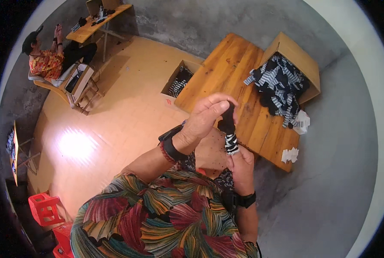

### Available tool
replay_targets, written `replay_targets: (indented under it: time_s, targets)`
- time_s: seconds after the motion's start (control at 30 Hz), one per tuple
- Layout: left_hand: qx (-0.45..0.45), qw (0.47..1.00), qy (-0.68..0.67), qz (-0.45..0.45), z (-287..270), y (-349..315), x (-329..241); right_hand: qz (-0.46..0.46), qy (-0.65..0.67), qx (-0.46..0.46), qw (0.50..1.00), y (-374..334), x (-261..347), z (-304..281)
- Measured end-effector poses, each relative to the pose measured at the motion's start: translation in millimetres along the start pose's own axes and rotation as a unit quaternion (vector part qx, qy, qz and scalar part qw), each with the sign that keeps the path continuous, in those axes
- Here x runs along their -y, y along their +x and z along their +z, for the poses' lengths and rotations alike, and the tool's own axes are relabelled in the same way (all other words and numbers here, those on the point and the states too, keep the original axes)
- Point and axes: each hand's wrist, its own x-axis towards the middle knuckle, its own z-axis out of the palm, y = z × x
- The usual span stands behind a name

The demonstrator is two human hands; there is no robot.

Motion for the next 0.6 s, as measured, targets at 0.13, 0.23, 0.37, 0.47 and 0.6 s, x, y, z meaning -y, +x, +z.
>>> replay_targets:
  time_s: [0.13, 0.23, 0.37, 0.47, 0.6]
  targets:
    - [-0.137, 0.986, -0.089, -0.034, 11.9, -1.9, 11.2, -0.025, -0.014, -0.032, 0.999, -0.4, -8.3, 10.0]
    - [-0.173, 0.968, -0.173, -0.046, 20.7, -1.2, 23.5, -0.028, 0.031, -0.037, 0.998, 1.3, -16.6, 17.2]
    - [-0.199, 0.972, -0.119, -0.032, 39.5, -6.1, 23.0, 0.021, 0.178, -0.027, 0.984, 2.8, -21.2, 24.4]
    - [-0.148, 0.984, -0.097, -0.005, 38.9, -9.1, 24.3, 0.044, 0.286, 0.05, 0.956, 5.9, -23.8, 22.0]
    - [-0.137, 0.984, -0.11, -0.004, 39.2, -11.7, 17.0, 0.083, 0.306, 0.082, 0.945, 4.0, -8.5, 28.5]
